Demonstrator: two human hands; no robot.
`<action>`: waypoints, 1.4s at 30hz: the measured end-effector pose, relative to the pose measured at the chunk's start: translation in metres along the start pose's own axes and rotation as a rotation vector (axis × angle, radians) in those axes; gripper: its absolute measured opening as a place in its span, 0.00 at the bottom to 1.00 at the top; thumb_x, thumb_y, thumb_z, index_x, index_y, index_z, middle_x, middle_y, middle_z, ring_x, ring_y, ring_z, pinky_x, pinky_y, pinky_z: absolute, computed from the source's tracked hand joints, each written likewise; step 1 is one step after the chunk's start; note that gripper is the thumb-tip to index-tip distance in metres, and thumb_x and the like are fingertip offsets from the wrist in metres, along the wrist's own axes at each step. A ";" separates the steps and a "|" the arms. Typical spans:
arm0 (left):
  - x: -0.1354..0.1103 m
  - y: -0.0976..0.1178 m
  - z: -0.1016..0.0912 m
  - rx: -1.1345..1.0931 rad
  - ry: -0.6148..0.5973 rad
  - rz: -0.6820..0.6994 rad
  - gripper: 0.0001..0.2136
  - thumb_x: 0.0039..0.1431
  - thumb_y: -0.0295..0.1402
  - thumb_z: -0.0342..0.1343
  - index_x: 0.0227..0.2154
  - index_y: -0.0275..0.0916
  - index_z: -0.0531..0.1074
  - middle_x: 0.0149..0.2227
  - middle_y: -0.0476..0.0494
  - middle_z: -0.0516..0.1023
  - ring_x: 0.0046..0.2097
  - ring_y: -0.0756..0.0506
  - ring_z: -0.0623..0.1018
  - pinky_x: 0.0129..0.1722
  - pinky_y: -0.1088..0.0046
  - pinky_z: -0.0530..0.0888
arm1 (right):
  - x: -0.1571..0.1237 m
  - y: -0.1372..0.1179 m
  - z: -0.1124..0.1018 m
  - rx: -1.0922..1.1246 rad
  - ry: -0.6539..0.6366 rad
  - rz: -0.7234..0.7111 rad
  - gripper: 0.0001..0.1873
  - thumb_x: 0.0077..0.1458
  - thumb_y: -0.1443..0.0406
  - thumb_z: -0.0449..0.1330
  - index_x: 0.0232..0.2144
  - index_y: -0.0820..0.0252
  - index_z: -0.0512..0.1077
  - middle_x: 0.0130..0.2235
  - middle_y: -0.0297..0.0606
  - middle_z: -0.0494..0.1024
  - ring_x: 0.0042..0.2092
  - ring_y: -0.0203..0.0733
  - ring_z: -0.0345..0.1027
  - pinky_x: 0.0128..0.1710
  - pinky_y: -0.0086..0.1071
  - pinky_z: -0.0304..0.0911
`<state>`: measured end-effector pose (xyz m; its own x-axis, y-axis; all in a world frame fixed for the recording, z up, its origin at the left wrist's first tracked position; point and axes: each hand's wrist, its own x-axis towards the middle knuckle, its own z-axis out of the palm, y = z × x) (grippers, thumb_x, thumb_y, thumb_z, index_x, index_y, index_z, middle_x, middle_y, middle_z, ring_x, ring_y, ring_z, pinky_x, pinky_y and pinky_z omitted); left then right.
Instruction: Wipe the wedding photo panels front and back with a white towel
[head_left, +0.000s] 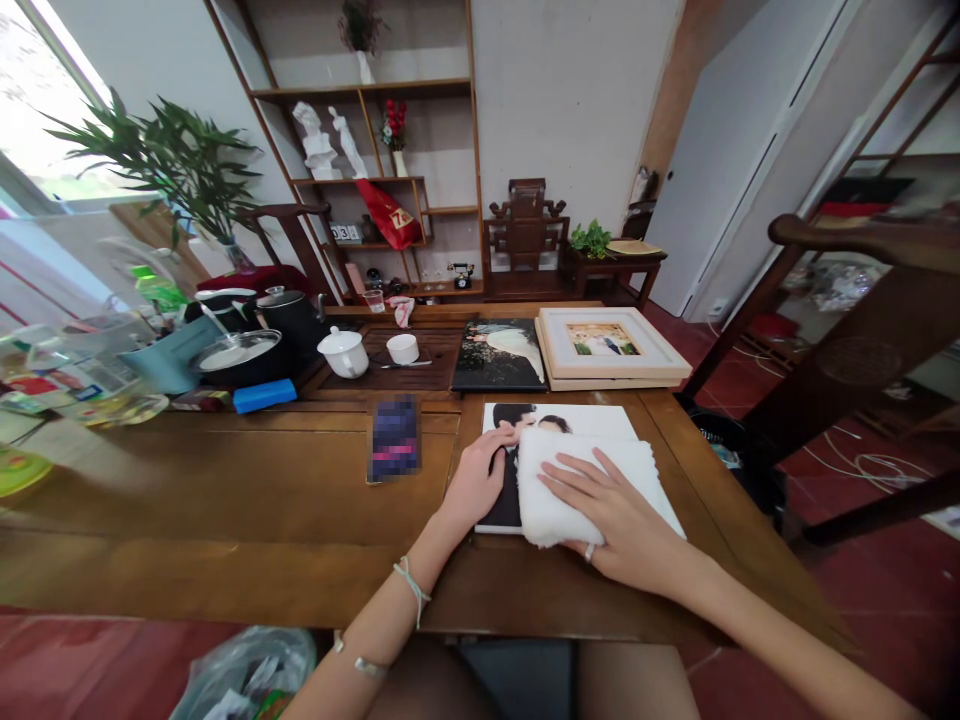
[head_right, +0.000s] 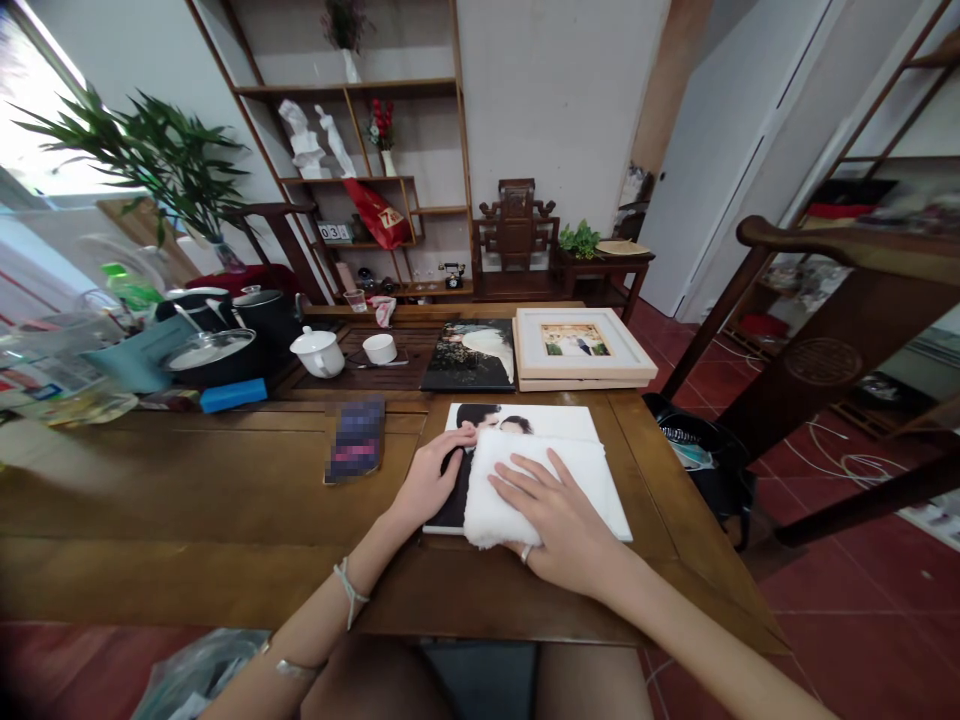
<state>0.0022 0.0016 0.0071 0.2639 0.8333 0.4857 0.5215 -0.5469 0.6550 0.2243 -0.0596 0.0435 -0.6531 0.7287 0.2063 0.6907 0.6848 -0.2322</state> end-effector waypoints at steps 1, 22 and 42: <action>0.000 0.000 0.000 -0.002 0.001 0.002 0.14 0.61 0.20 0.45 0.41 0.38 0.74 0.50 0.40 0.77 0.55 0.43 0.74 0.58 0.60 0.68 | 0.003 0.002 0.001 0.001 0.002 0.000 0.38 0.50 0.66 0.59 0.64 0.52 0.56 0.63 0.41 0.62 0.65 0.52 0.50 0.63 0.58 0.39; 0.000 -0.001 0.000 -0.033 -0.006 -0.013 0.12 0.60 0.20 0.45 0.38 0.38 0.72 0.50 0.38 0.76 0.55 0.43 0.74 0.57 0.63 0.68 | 0.055 0.020 0.019 -0.191 0.042 0.106 0.31 0.61 0.58 0.52 0.63 0.67 0.56 0.64 0.49 0.59 0.65 0.58 0.45 0.62 0.62 0.34; 0.000 0.003 -0.001 -0.047 -0.014 -0.060 0.11 0.60 0.21 0.45 0.33 0.40 0.71 0.48 0.40 0.77 0.56 0.43 0.73 0.56 0.62 0.67 | 0.036 0.061 -0.002 -0.031 0.014 0.176 0.30 0.60 0.58 0.51 0.62 0.60 0.58 0.63 0.45 0.61 0.65 0.50 0.49 0.64 0.55 0.38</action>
<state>0.0023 -0.0003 0.0094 0.2449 0.8654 0.4372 0.4982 -0.4992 0.7090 0.2439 0.0081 0.0389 -0.5171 0.8371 0.1782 0.8033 0.5466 -0.2365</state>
